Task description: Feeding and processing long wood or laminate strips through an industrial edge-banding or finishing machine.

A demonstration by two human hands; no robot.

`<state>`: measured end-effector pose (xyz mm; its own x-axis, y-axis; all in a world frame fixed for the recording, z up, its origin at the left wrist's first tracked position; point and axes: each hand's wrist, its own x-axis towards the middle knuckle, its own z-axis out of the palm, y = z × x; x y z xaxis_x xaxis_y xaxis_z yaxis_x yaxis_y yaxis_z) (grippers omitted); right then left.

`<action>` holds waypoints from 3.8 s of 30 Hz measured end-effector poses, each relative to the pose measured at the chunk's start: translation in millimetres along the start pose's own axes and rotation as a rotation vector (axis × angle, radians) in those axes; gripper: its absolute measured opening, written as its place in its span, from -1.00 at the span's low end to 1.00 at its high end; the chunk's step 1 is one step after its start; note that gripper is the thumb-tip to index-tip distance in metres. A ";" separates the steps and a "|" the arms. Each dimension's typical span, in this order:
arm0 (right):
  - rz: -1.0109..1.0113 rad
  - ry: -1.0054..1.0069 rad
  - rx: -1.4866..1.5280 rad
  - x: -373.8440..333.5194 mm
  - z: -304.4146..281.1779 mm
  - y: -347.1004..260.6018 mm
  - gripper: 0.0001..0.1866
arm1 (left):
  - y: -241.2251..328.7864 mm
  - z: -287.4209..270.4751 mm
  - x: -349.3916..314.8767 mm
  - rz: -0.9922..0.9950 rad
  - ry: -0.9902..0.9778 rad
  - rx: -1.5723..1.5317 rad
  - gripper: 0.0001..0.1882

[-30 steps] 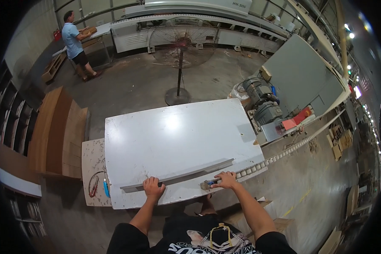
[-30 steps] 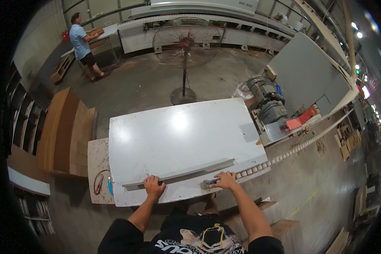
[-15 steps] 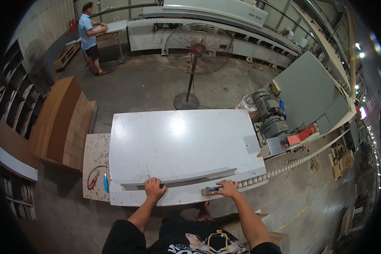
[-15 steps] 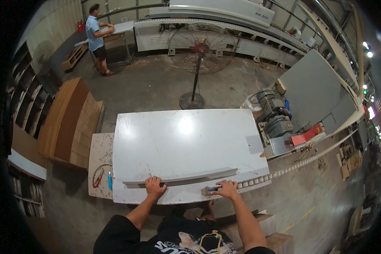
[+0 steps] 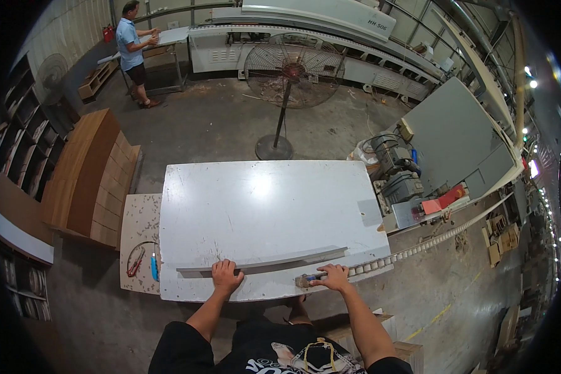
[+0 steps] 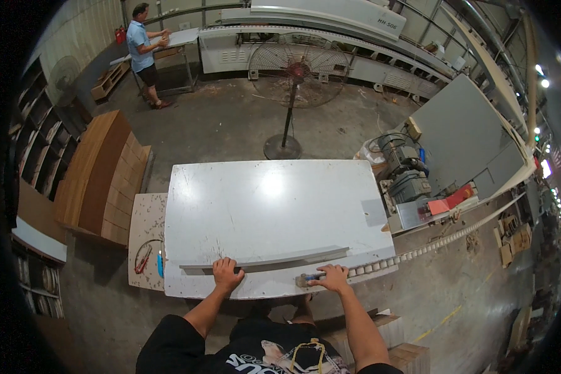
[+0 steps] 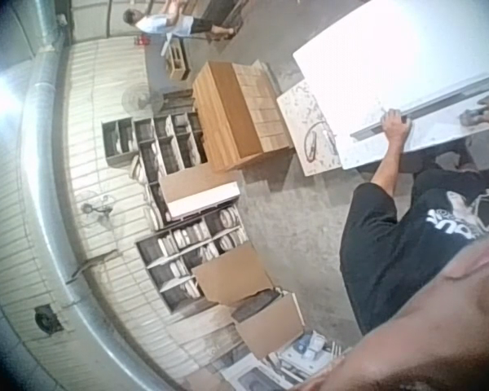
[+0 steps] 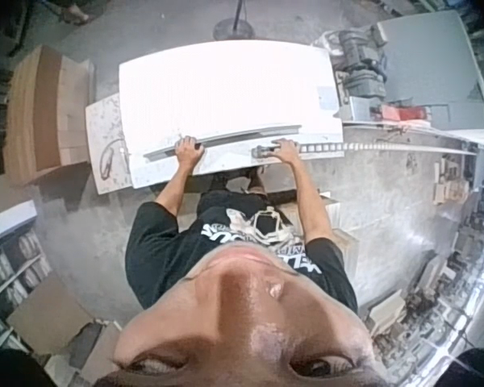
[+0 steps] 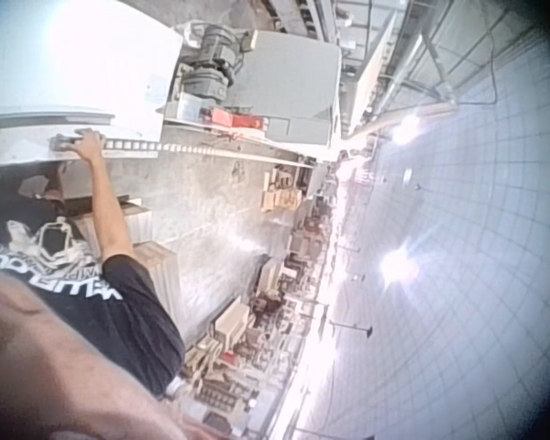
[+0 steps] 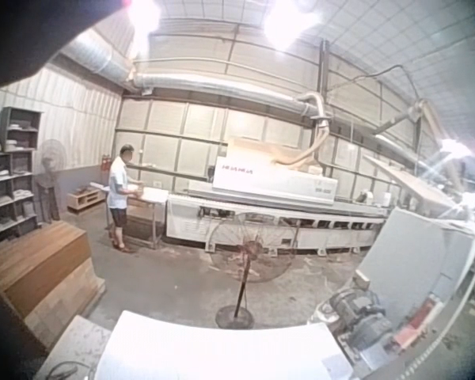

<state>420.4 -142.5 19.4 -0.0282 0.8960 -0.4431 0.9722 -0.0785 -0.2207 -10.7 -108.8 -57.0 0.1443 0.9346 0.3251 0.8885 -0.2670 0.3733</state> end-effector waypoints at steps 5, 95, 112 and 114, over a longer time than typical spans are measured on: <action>0.005 0.016 0.012 -0.4 0.0 -1.1 0.01 | -0.4 0.5 -0.6 0.001 0.012 -0.027 -0.65; 0.024 0.077 0.154 -4.0 -3.6 -7.6 -0.01 | -1.1 -4.5 0.1 -0.048 -0.098 -0.037 -0.65; 0.017 0.081 0.130 -3.9 -7.0 -9.0 0.01 | 1.7 0.2 3.5 -0.053 -0.134 0.005 -0.64; 0.021 0.082 0.127 -3.0 -7.7 -10.9 0.01 | 1.5 -0.3 3.4 -0.052 -0.150 0.024 -0.65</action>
<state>411.7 -141.0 29.8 0.0160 0.9257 -0.3779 0.9350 -0.1478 -0.3225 -9.0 -106.1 -55.0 0.1600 0.9720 0.1722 0.9061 -0.2138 0.3650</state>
